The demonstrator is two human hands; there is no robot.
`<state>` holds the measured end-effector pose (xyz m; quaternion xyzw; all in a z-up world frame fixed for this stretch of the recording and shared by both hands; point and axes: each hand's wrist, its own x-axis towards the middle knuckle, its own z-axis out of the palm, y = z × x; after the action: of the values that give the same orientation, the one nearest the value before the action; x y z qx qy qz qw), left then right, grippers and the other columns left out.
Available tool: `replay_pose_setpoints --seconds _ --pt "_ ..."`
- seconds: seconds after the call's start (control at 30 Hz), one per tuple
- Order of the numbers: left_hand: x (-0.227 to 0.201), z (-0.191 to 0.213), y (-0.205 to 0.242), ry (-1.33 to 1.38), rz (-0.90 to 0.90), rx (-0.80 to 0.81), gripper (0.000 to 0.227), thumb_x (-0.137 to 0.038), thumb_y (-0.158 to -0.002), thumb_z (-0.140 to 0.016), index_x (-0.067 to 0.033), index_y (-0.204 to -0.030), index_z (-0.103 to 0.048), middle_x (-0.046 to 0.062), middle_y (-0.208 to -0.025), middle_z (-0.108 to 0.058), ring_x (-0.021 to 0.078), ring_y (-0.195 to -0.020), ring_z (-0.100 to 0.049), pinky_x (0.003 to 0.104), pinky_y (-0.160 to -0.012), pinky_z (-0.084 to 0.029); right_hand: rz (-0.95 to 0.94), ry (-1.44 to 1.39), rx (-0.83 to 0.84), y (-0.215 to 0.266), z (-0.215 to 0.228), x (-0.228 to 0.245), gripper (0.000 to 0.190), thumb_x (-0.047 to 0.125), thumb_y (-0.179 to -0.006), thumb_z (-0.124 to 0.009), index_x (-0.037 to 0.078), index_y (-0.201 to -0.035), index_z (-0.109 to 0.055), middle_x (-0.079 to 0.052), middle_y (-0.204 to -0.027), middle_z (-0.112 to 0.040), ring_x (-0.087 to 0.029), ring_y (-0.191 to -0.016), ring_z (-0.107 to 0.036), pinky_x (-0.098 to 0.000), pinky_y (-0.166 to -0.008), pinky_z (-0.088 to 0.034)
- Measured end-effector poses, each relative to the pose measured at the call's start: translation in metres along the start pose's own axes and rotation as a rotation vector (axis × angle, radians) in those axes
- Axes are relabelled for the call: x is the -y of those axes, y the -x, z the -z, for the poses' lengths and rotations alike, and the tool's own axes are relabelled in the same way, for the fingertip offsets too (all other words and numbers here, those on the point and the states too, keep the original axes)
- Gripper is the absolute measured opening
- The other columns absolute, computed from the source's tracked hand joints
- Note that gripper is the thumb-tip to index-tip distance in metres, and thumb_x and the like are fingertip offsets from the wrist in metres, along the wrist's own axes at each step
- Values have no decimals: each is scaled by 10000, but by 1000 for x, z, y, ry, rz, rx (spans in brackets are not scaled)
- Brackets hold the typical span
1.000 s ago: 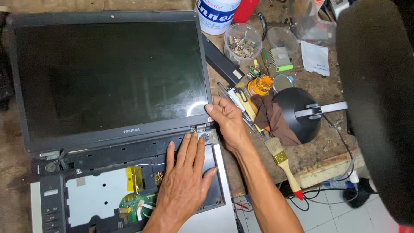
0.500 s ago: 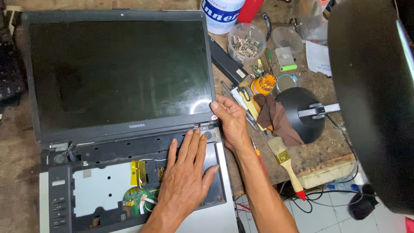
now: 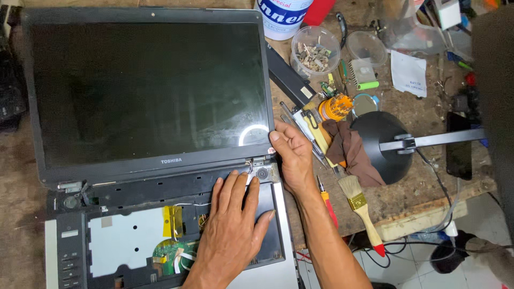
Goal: The person disassembles a laptop by first opening the lid and then using a screwdriver to remove screws from the screen bezel. They proceed to detach the screen assembly and flip the laptop over to remove screws from the bottom casing, exposing the internal components.
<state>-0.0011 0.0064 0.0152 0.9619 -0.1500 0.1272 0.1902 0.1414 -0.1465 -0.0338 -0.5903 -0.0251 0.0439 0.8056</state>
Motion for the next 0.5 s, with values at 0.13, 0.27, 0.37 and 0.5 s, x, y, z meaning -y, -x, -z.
replay_pose_setpoints --seconds 0.13,0.27,0.37,0.5 --pt "1 -5 2 27 5 -13 631 -417 -1051 -711 23 -1484 -583 255 -1528 -577 429 -1525 -475 601 -1285 -379 28 35 8 1 -1 0 478 253 -1068 -717 -67 -1424 -703 -131 -1168 -824 -135 -983 -747 -273 -889 -594" --pt "1 -4 2 20 6 -23 625 -404 -1049 -718 24 -1485 -586 261 -1532 -575 436 -1522 -479 605 -1278 -391 42 49 9 0 -2 1 473 254 -1069 -714 -66 -1417 -706 -126 -1148 -824 -132 -969 -746 -269 -876 -598" --pt "-2 1 3 28 13 -9 587 -372 -1053 -702 7 -1487 -584 256 -1552 -563 436 -1532 -469 616 -1266 -382 53 73 4 1 -2 1 457 247 -1073 -706 -62 -1410 -712 -121 -1142 -825 -131 -966 -744 -270 -876 -598" --pt "-17 5 34 32 -14 40 754 -447 -867 -871 -41 -1448 -611 266 -1611 -539 472 -1551 -452 707 -1251 -322 59 113 -3 0 4 -7 458 260 -1073 -705 -52 -1408 -717 -84 -1084 -824 -94 -891 -720 -238 -805 -566"
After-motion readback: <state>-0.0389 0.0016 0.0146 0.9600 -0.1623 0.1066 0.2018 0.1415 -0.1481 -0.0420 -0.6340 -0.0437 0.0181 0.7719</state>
